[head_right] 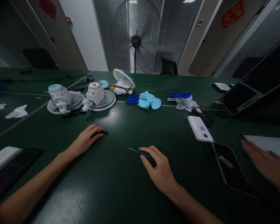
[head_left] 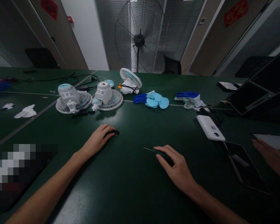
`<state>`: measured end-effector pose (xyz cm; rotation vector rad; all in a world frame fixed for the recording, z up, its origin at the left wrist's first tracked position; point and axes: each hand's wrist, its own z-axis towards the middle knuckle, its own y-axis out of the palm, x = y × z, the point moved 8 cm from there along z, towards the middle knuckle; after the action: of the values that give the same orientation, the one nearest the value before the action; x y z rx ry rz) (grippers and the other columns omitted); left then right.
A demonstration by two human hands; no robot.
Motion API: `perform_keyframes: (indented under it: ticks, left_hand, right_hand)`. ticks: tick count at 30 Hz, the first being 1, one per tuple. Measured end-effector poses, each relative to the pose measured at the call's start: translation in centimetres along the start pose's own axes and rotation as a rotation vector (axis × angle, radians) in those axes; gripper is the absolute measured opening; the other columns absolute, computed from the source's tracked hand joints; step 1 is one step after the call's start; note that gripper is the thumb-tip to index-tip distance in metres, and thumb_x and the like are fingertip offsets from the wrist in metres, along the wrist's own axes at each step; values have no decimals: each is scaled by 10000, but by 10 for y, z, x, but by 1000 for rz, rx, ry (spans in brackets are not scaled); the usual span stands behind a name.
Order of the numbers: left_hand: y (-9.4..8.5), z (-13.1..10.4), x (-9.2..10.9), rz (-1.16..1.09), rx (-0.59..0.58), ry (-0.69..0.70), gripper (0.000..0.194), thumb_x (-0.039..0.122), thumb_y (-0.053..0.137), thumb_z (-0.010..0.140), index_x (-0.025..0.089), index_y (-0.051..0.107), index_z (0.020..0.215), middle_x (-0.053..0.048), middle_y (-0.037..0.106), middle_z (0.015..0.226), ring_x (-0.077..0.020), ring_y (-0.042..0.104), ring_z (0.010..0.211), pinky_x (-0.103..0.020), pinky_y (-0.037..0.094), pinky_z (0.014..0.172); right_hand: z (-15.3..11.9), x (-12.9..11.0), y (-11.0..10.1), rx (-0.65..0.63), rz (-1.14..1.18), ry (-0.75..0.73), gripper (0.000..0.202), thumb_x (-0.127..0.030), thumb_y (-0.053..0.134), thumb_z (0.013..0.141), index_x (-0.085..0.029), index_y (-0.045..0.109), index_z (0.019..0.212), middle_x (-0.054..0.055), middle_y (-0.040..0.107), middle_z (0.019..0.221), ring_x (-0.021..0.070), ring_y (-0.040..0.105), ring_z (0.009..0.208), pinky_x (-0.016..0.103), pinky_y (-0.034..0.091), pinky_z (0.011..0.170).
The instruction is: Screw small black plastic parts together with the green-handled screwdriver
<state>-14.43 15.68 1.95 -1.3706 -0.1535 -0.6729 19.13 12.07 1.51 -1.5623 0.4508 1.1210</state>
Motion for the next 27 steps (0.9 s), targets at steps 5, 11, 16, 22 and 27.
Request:
perform_keyframes:
  ticks: [5, 11, 16, 22, 27]
  left_hand:
    - [-13, -2, -28, -26, 55, -91, 356, 481, 554, 1037, 251, 689, 1272, -78, 649, 1148, -259, 648, 1042, -379, 536, 894]
    - [-28, -6, -50, -23, 43, -208, 476, 606, 712, 894, 220, 749, 1170, -74, 678, 1053, -240, 666, 868, -348, 541, 764]
    - [-30, -6, -47, -9, 15, -168, 385, 558, 605, 977, 217, 780, 936, -78, 714, 1045, -234, 687, 873, -336, 531, 803]
    - [-29, -7, -35, 9, 31, -108, 410, 551, 573, 996, 234, 765, 1169, -100, 708, 1193, -253, 686, 958, -347, 556, 859]
    - [-31, -4, -33, -49, 26, -75, 386, 556, 596, 986, 241, 801, 1074, -93, 713, 1177, -260, 697, 1006, -361, 557, 910]
  right_hand:
    - [1, -3, -2, 17, -20, -29, 293, -345, 560, 1061, -286, 669, 1327, 58, 668, 1116, 211, 687, 943, 298, 582, 690]
    - [1, -2, -1, -12, 6, 0, 312, -368, 555, 1065, -291, 661, 1348, 59, 669, 1140, 209, 693, 943, 287, 593, 670]
    - [0, -2, -1, -11, 3, 1, 311, -361, 560, 1061, -286, 667, 1343, 62, 677, 1138, 212, 694, 950, 305, 601, 715]
    - [1, -6, -2, -9, -17, -9, 304, -350, 548, 1064, -278, 666, 1334, 77, 669, 1126, 230, 684, 970, 315, 596, 703]
    - [1, -6, -2, -15, 4, 4, 300, -357, 550, 1061, -277, 676, 1322, 79, 668, 1129, 226, 684, 946, 320, 598, 703]
